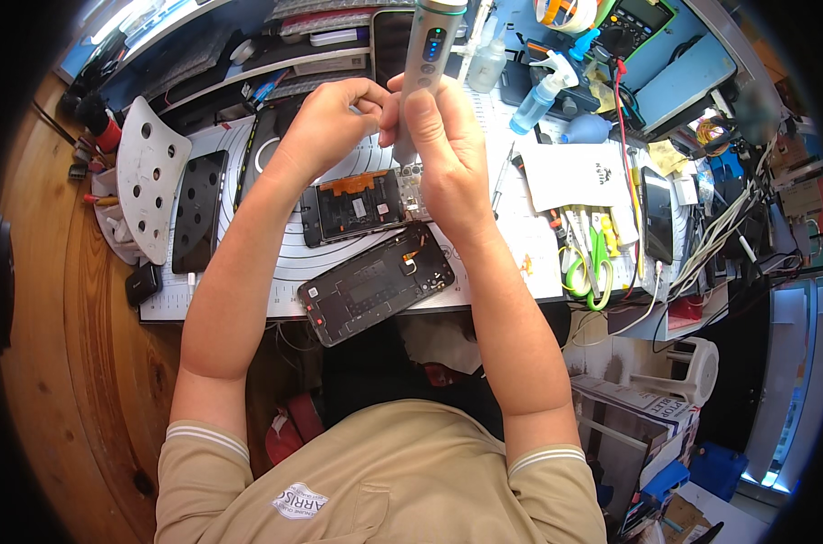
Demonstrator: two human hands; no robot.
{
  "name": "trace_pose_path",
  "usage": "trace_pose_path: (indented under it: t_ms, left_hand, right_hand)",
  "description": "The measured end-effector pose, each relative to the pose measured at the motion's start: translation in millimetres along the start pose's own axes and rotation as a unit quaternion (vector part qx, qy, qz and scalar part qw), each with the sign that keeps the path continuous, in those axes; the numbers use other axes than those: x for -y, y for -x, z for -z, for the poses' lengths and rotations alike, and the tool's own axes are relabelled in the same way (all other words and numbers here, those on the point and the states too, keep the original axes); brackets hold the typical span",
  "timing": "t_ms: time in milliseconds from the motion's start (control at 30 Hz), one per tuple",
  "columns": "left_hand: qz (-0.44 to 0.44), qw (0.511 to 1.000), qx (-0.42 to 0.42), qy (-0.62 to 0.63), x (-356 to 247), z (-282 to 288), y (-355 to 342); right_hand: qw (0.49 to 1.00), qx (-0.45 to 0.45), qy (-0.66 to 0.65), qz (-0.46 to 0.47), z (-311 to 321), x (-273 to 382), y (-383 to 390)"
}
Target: The person uses an electric screwdriver to remove screws from the internal chassis of a mobile phone and lifts a small circuit component from the device.
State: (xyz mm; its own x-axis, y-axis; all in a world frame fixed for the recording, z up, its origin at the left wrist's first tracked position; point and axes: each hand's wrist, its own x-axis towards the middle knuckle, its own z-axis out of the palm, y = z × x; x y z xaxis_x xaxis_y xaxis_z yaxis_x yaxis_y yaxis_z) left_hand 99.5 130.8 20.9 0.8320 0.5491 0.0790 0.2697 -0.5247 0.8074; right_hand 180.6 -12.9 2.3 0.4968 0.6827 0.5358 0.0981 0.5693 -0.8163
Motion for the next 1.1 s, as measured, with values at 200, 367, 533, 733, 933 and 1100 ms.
trace_pose_path:
  t_ms: [200,367,533,733,933,1100]
  left_hand:
    - [-0.007,1.0,-0.005,0.006,6.5,-2.3,-2.0]
    - [0.004,1.0,0.004,-0.001,5.4,-2.5,-2.5]
    - [-0.005,1.0,-0.001,-0.001,4.7,-3.1,-0.4]
    - [-0.025,0.999,0.007,0.028,5.6,-11.3,1.6]
    - [-0.061,0.997,0.047,0.013,-4.1,-18.1,8.7]
    - [-0.068,0.994,0.083,0.025,-9.9,-23.8,14.5]
  right_hand:
    - [1.0,0.001,0.001,-0.003,0.0,-0.1,0.1]
    - [1.0,0.01,0.001,-0.006,1.5,-1.4,-0.2]
    - [0.999,0.033,0.026,-0.013,5.9,-0.3,-0.5]
    - [0.993,-0.087,-0.081,0.021,31.3,12.2,-2.1]
    - [0.984,-0.177,0.016,-0.023,42.4,17.2,4.3]
    - [0.986,-0.164,-0.013,-0.028,39.1,14.6,4.2]
